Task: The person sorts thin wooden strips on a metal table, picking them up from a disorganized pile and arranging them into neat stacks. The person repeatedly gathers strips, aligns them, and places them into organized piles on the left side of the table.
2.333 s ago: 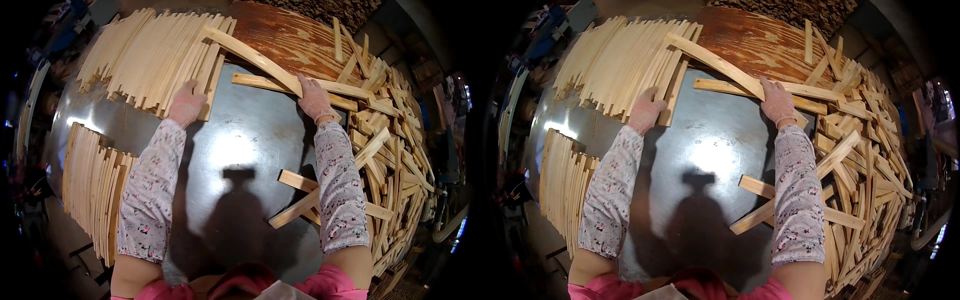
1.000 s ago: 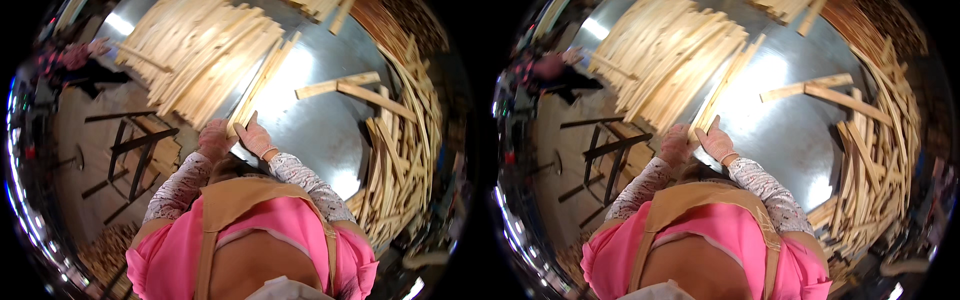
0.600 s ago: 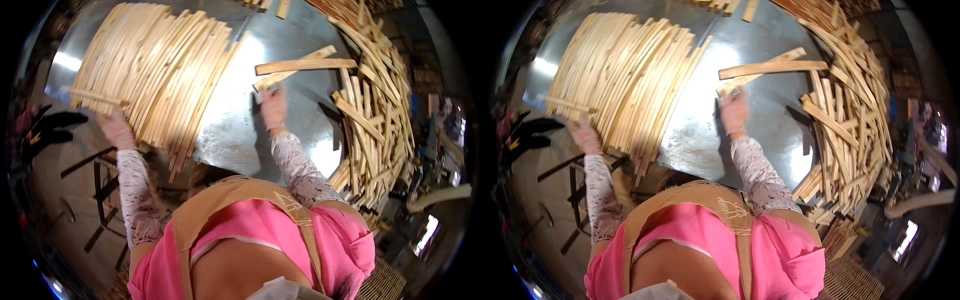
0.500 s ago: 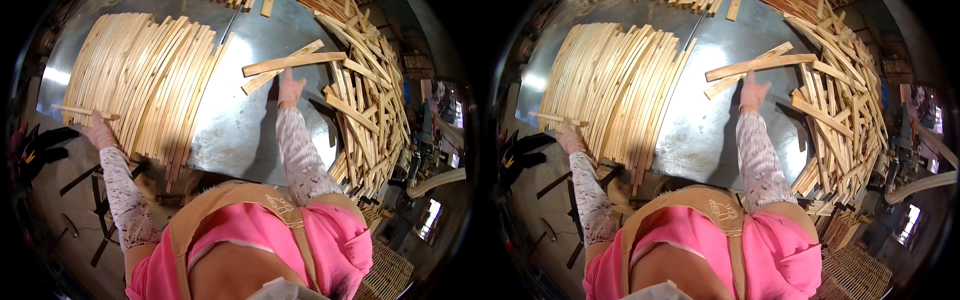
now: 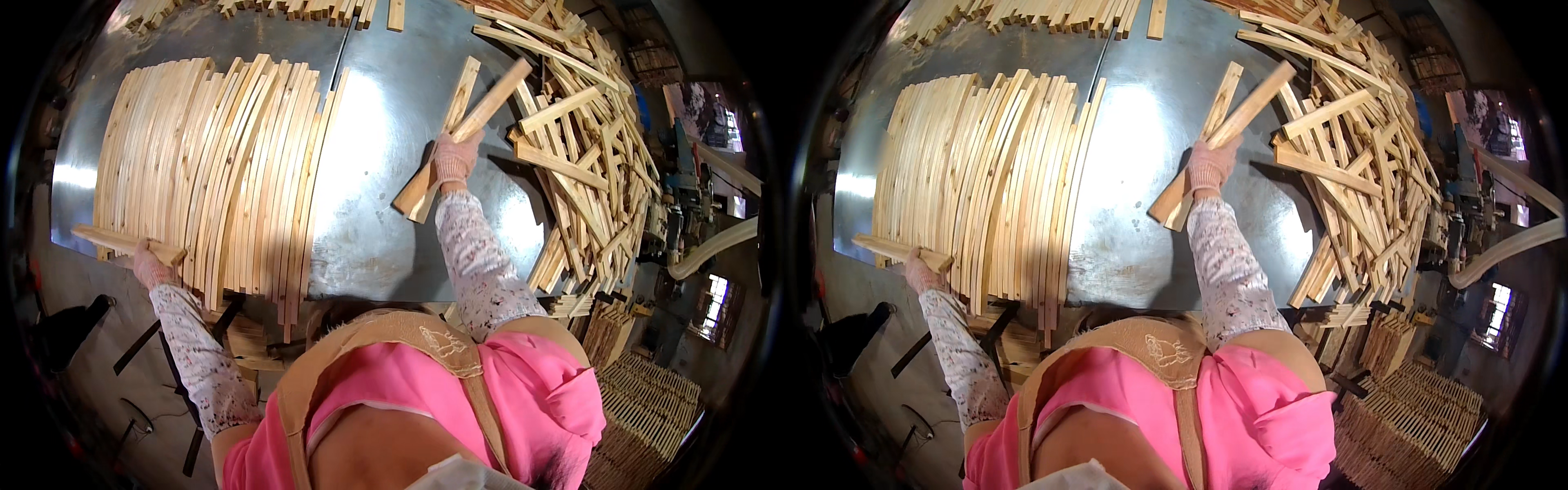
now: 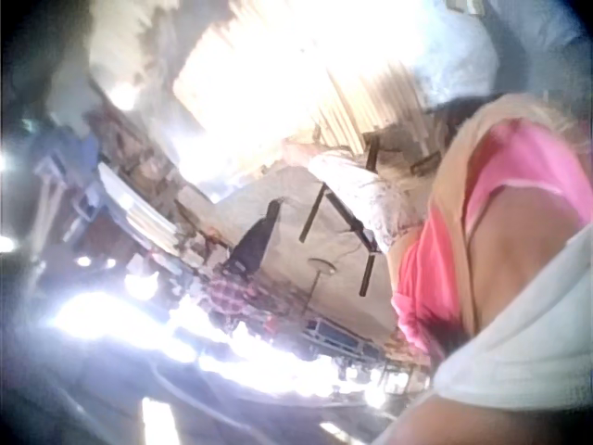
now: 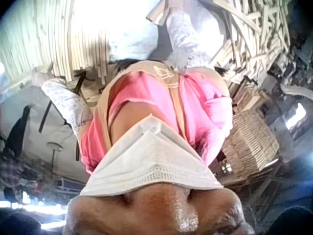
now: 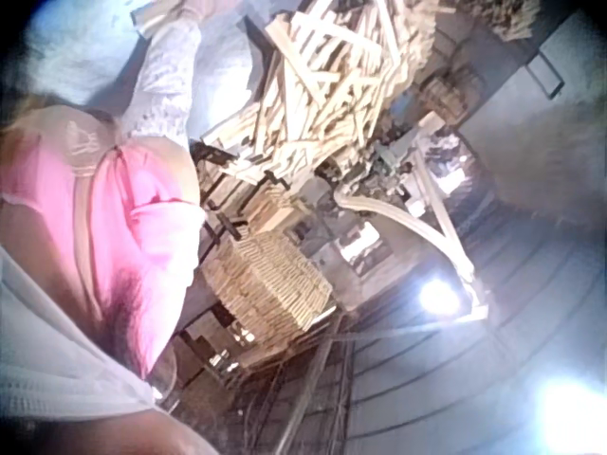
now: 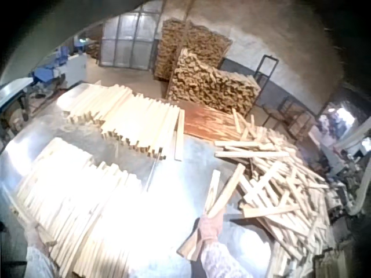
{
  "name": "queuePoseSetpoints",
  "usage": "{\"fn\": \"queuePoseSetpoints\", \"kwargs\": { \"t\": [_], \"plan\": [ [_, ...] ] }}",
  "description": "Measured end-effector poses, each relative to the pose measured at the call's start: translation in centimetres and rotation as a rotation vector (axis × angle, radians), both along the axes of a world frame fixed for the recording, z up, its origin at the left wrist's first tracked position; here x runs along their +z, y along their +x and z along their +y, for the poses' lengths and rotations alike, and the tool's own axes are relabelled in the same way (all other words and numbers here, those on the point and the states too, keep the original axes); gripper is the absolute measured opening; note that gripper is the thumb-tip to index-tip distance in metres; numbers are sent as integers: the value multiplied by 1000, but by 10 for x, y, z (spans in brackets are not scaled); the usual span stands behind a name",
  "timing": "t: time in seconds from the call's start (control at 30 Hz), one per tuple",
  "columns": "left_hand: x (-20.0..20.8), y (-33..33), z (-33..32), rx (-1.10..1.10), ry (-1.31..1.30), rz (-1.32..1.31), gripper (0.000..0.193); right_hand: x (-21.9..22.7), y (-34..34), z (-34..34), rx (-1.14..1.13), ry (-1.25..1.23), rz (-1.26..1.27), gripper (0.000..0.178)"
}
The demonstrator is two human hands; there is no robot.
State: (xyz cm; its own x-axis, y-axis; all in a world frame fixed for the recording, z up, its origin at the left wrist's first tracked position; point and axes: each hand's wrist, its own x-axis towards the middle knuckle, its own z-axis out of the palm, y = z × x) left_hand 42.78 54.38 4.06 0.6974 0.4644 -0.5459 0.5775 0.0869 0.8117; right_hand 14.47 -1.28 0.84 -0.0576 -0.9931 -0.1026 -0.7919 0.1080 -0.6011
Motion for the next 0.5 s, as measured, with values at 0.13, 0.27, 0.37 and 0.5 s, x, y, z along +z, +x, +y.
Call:
{"fn": "queuePoseSetpoints", "kwargs": {
  "t": [0.13, 0.27, 0.37, 0.5],
  "plan": [
    [0, -26, 20, -12, 44, -131, 33, 0, -20, 102, 532, 336, -1, 46],
    [-2, -49, 17, -245, 11, -297, 40, 5, -4, 249, 1274, 397, 381, 58],
    [-3, -63, 9, -370, -127, -428, 44, 51, 8, 228, 1170, 693, 326, 61],
    [-10, -87, -6, -485, -59, -435, 72, 43, -45, 125, 692, -282, 422, 67]
  ]
}}
